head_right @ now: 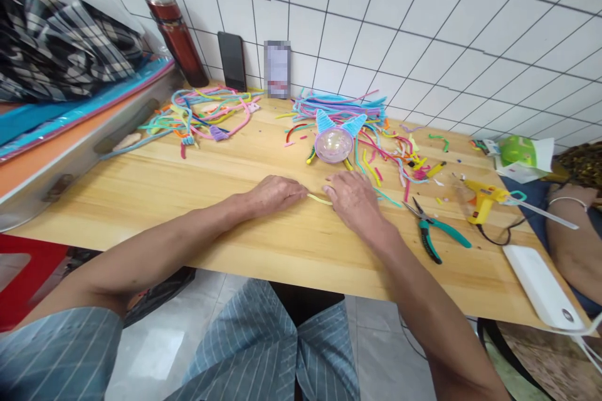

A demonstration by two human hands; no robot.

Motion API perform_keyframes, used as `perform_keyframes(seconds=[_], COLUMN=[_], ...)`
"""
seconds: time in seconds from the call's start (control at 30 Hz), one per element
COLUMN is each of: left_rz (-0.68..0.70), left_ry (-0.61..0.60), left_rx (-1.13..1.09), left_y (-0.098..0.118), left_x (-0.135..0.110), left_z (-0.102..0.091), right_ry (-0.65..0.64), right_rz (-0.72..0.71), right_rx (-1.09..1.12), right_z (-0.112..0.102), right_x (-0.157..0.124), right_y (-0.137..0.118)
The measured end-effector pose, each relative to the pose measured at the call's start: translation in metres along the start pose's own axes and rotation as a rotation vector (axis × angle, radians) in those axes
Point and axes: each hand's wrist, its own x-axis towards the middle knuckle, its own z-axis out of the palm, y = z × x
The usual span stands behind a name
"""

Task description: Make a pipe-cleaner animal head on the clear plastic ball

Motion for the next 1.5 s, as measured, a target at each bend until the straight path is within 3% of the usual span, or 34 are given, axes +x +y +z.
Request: perform_keyframes(seconds=[0.2, 0.33, 0.43, 0.67, 0.77, 0.93, 1.17, 1.5], left_rz=[0.09, 0.083, 0.074, 0.201, 0.215, 0.224, 0.239, 0.294], left_ry=[0.008, 0.021, -0.003, -0.029, -0.033, -0.001, 0.177, 0.131], left_rx=[0.037, 0.03, 0.04, 0.095, 0.084, 0.001, -0.07, -0.079], left_y=[0.003, 0.003, 0.003, 0.004, 0.004, 0.003, 0.007, 0.004], left_x=[0.001, 0.001, 0.002, 0.003, 0.001, -0.006, -0.009, -0.007], left_z=[0.0, 0.002, 0.002, 0.002, 0.005, 0.01, 0.008, 0.011], right_ry=[0.094, 0.138, 0.147, 0.001, -0.007, 0.05, 0.04, 0.052], right_rz=[-0.011, 0.029, 0.051, 0.006, -0.007, -0.078, -0.141, -0.149], right_rx=[-0.012, 0.049, 0.08, 0.205, 0.282, 0.31, 0.305, 0.267], right_z=[-0.038, -0.049, -0.043, 0.003, 0.012, 0.013, 0.013, 0.017], right_x=[-0.009, -0.012, -0.01, -0.021, -0.028, -0.03, -0.031, -0.03], right_y=[0.038, 0.05, 0.051, 0.043, 0.039, 0.034, 0.026, 0.024])
